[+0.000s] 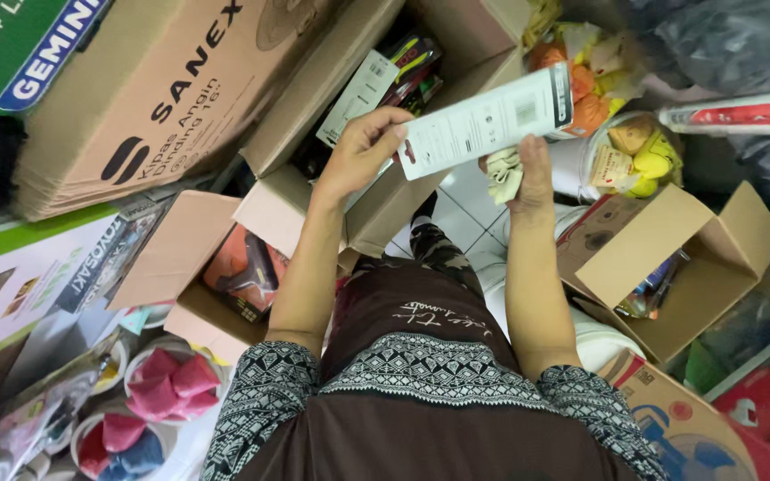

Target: The person removes several wire cutters from their individual plastic and cardboard packaging, wipes the tools with a cloth, and organizes them inside cardboard boxes.

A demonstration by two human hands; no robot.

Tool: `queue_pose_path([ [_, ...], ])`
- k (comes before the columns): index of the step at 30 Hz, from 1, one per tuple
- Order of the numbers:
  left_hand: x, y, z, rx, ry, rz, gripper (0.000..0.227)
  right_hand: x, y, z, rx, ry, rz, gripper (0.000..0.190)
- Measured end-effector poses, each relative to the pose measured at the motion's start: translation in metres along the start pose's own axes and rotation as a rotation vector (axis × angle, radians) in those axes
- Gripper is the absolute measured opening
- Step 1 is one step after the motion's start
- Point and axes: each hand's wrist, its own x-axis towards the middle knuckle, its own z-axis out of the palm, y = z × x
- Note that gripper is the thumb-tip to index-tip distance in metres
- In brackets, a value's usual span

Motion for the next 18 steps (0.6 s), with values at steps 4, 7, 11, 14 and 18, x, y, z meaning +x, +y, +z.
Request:
queue_pose_path([
  [4,0.013,0.004,0.012,0.029,-0.119,0.080,0.021,-0.016,-0.030,0.010,-0.108,0.132,-0.126,0.057],
  [7,0.025,0.003,0.042,-0.205,0.020,0.114,0.048,-0.038,-0.040,0.027,-0.255,0.234,-0.483,0.051],
  [11,0.018,0.009,0.092,-0.593,0.000,-0.272,0.060,-0.062,-0.063,0.051,-1.179,0.118,-0.885,0.032],
  [14,0.010,0.008,0.128,-0.913,-0.206,-0.245,0.066,-0.071,-0.069,0.068,-1.389,-0.104,-0.981,0.038],
  [18,0.011,0.011,0.147,-1.107,-0.352,-0.157,0.062,-0.102,-0.084,0.082,-1.507,-0.149,-0.879,0.057],
])
